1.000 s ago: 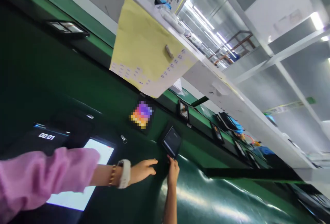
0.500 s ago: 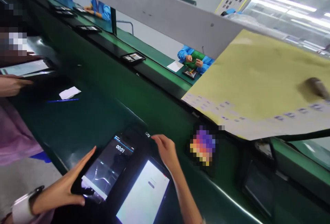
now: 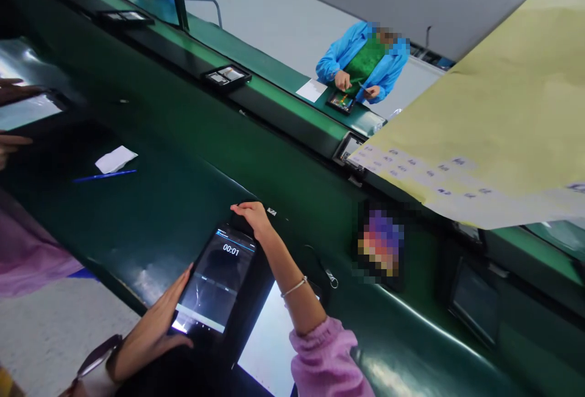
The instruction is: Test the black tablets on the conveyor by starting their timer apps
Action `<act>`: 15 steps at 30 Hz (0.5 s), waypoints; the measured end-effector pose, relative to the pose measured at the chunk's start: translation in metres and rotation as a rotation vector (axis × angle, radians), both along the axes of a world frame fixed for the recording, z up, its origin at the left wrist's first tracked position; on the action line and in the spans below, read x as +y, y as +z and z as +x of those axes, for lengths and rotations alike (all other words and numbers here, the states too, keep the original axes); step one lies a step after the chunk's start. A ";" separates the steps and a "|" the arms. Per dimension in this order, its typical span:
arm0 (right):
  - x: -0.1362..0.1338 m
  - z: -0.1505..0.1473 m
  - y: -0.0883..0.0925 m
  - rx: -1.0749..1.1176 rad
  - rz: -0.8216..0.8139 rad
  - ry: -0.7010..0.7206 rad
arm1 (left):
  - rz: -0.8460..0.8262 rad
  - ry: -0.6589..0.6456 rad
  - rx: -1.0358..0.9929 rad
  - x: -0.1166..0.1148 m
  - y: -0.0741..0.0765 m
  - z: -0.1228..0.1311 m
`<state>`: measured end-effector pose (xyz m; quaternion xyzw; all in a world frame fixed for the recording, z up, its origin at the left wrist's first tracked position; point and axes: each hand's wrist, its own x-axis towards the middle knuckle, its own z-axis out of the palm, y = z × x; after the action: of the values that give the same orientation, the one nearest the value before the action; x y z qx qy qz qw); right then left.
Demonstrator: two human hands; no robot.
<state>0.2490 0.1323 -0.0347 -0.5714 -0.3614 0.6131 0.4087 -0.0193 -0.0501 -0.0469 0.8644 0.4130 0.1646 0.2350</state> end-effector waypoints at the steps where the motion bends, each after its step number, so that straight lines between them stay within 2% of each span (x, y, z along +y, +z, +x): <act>1: 0.002 -0.004 -0.004 0.019 -0.004 -0.066 | -0.002 0.000 0.006 -0.001 0.000 0.000; 4: 0.009 -0.012 -0.011 0.091 -0.023 -0.243 | -0.008 0.002 0.027 -0.003 -0.002 -0.002; 6: 0.012 -0.011 -0.010 0.139 -0.025 -0.325 | -0.011 -0.001 0.047 -0.005 -0.003 -0.003; 8: 0.008 -0.002 0.000 0.167 0.019 -0.414 | 0.006 0.002 0.075 -0.004 -0.004 -0.004; 10: -0.005 0.018 0.018 0.162 0.125 -0.513 | 0.042 -0.009 0.086 0.005 -0.006 -0.003; 12: -0.031 0.044 0.040 0.121 0.269 -0.600 | 0.072 -0.036 0.060 0.028 -0.011 0.005; 15: -0.091 0.087 0.072 0.018 0.451 -0.685 | 0.083 -0.088 -0.009 0.092 -0.020 0.034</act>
<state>0.3362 0.0411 0.0377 -0.5495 -0.2719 0.3520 0.7073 0.0151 0.0420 -0.0671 0.8900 0.3663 0.1747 0.2079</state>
